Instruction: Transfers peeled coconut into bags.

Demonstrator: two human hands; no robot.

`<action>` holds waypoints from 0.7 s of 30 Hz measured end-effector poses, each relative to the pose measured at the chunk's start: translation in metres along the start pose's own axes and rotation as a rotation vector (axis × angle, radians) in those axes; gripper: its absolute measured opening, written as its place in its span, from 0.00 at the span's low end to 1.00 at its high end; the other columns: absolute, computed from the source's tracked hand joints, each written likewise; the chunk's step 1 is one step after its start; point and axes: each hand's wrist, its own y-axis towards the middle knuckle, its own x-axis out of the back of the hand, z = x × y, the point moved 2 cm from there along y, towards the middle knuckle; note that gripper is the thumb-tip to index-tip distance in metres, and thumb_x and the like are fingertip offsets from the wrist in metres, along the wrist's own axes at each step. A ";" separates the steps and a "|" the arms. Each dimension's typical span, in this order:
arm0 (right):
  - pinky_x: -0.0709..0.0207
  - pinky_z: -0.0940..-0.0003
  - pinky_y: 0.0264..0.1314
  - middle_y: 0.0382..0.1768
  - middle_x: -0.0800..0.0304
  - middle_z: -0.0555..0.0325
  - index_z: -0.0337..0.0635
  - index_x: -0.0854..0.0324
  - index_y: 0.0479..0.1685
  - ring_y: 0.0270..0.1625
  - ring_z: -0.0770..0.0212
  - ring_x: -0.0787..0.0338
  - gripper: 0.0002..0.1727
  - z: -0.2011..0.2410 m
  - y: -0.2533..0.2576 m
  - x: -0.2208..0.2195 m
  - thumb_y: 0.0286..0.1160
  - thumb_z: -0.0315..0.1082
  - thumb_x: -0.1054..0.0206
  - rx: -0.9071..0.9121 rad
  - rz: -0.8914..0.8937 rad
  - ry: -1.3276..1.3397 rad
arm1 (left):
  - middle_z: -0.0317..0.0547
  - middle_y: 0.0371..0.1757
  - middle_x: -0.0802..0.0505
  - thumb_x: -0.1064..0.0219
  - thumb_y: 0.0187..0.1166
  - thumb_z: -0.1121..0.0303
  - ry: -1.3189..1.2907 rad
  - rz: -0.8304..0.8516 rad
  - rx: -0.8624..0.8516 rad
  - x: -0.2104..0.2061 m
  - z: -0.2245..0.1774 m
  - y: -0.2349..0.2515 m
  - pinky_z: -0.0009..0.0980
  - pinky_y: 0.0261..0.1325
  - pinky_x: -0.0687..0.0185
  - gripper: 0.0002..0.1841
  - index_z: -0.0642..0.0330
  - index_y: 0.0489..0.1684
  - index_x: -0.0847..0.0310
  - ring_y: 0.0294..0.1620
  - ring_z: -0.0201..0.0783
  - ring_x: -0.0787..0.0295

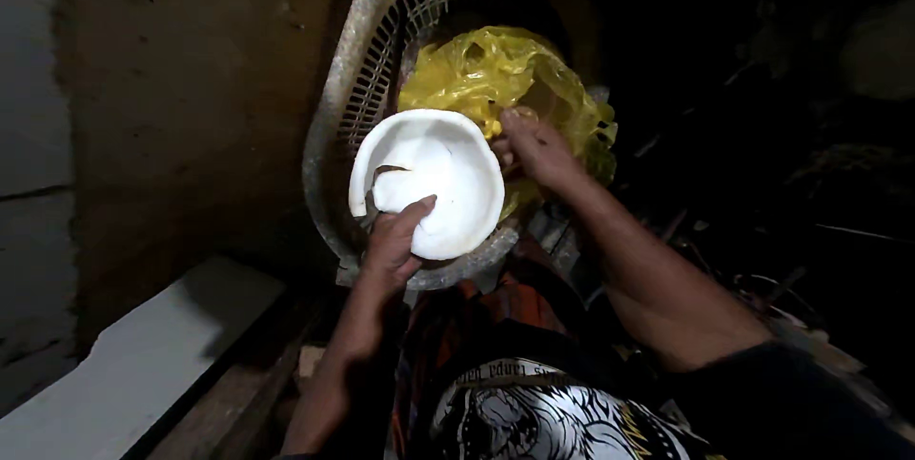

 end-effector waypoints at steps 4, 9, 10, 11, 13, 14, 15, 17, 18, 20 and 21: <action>0.11 0.49 0.58 0.53 0.07 0.50 0.43 0.19 0.69 0.50 0.56 0.05 0.22 0.000 -0.018 -0.025 0.76 0.36 0.28 -0.044 0.147 -0.132 | 0.52 0.51 0.05 0.30 0.81 0.64 0.073 -0.001 0.031 -0.002 0.007 -0.002 0.44 0.52 0.07 0.18 0.60 0.66 0.20 0.48 0.45 0.05; 0.18 0.48 0.66 0.56 0.09 0.46 0.39 0.16 0.65 0.58 0.53 0.09 0.23 -0.009 0.003 0.008 0.94 0.46 0.49 0.013 0.209 -0.305 | 0.45 0.48 0.05 0.29 0.81 0.68 0.253 -0.197 0.011 0.001 0.010 -0.015 0.35 0.50 0.06 0.20 0.61 0.70 0.25 0.45 0.36 0.04; 0.20 0.44 0.71 0.63 0.11 0.44 0.40 0.19 0.71 0.65 0.49 0.11 0.22 -0.007 0.015 0.021 0.94 0.44 0.50 0.009 0.125 -0.411 | 0.46 0.50 0.06 0.30 0.82 0.68 0.253 -0.227 0.002 0.004 0.012 -0.014 0.35 0.51 0.06 0.22 0.61 0.72 0.27 0.46 0.36 0.04; 0.24 0.41 0.76 0.72 0.17 0.41 0.41 0.25 0.79 0.73 0.45 0.15 0.23 -0.004 0.027 0.032 0.92 0.39 0.48 0.001 0.047 -0.518 | 0.46 0.51 0.06 0.30 0.82 0.68 0.231 -0.254 -0.027 0.007 0.013 -0.011 0.36 0.51 0.06 0.22 0.62 0.72 0.27 0.46 0.36 0.05; 0.27 0.34 0.77 0.73 0.21 0.32 0.35 0.34 0.84 0.75 0.34 0.19 0.29 0.005 0.053 0.050 0.82 0.31 0.39 0.009 -0.078 -0.677 | 0.46 0.55 0.07 0.32 0.84 0.65 0.175 -0.288 -0.068 0.013 0.011 -0.006 0.39 0.56 0.07 0.21 0.60 0.73 0.27 0.51 0.37 0.06; 0.26 0.33 0.74 0.69 0.19 0.30 0.33 0.35 0.81 0.72 0.32 0.17 0.30 0.008 0.061 0.054 0.80 0.31 0.36 -0.014 -0.099 -0.730 | 0.46 0.57 0.08 0.34 0.86 0.63 0.133 -0.296 -0.076 0.015 0.008 -0.005 0.40 0.57 0.08 0.20 0.59 0.72 0.26 0.53 0.37 0.07; 0.24 0.33 0.71 0.65 0.17 0.29 0.31 0.33 0.77 0.69 0.30 0.16 0.29 0.011 0.069 0.055 0.79 0.32 0.33 -0.046 -0.099 -0.780 | 0.46 0.57 0.08 0.36 0.87 0.61 0.080 -0.289 -0.086 0.017 0.003 -0.006 0.41 0.57 0.08 0.20 0.59 0.72 0.25 0.54 0.38 0.07; 0.24 0.30 0.69 0.66 0.18 0.28 0.29 0.27 0.72 0.69 0.29 0.16 0.27 0.013 0.079 0.051 0.78 0.34 0.30 -0.154 -0.044 -0.863 | 0.47 0.57 0.08 0.37 0.86 0.61 -0.024 -0.244 -0.161 0.025 -0.005 -0.012 0.44 0.59 0.09 0.18 0.58 0.70 0.23 0.56 0.41 0.08; 0.25 0.29 0.70 0.68 0.19 0.29 0.29 0.26 0.73 0.71 0.30 0.17 0.26 0.012 0.083 0.046 0.79 0.35 0.31 -0.225 -0.002 -0.885 | 0.45 0.54 0.07 0.36 0.86 0.62 -0.045 -0.244 -0.209 0.029 -0.010 -0.018 0.43 0.57 0.08 0.16 0.58 0.66 0.20 0.54 0.40 0.07; 0.23 0.29 0.66 0.67 0.15 0.33 0.32 0.21 0.68 0.69 0.33 0.15 0.24 -0.001 0.091 0.038 0.80 0.41 0.32 -0.314 0.045 -0.917 | 0.42 0.49 0.05 0.34 0.84 0.65 -0.050 -0.259 -0.291 0.040 -0.014 -0.033 0.39 0.53 0.07 0.12 0.57 0.59 0.16 0.49 0.37 0.06; 0.21 0.29 0.64 0.64 0.14 0.34 0.33 0.18 0.64 0.67 0.34 0.13 0.23 -0.008 0.095 0.034 0.79 0.42 0.31 -0.344 0.048 -0.936 | 0.40 0.46 0.05 0.35 0.83 0.67 -0.036 -0.269 -0.329 0.048 -0.013 -0.040 0.37 0.51 0.06 0.10 0.57 0.56 0.16 0.47 0.35 0.06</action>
